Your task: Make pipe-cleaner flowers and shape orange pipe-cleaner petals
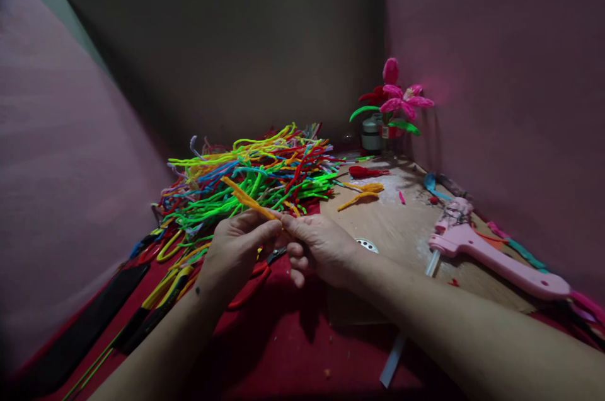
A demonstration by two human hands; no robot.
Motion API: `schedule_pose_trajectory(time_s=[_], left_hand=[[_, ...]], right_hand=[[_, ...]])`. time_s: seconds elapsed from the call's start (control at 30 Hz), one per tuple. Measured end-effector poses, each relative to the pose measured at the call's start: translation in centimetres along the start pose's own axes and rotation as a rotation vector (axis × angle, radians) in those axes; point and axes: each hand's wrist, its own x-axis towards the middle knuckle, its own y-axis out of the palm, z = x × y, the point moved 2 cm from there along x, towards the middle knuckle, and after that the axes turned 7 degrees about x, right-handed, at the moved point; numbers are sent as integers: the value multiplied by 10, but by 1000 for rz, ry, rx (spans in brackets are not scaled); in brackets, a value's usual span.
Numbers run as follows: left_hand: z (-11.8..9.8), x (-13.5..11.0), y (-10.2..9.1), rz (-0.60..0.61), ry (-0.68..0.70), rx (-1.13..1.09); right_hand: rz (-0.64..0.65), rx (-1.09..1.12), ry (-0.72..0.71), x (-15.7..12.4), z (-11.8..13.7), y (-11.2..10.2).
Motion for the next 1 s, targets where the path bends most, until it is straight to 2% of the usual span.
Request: schedule_pose_trajectory(time_s=[0.17, 0.37, 0.7, 0.87, 1.0], left_hand=[[1, 3, -5, -21, -26, 21], [6, 6, -12, 0, -13, 97], [2, 4, -7, -13, -12, 191], [-4, 2, -4, -82, 48, 202], [-4, 1, -3, -59, -11, 166]], right_hand=[[3, 71, -7, 0, 1, -3], [-1, 164, 64, -3, 2, -2], [-45, 114, 8, 1, -2, -5], [5, 80, 0, 1, -4, -3], [36, 35, 12, 1, -5, -3]])
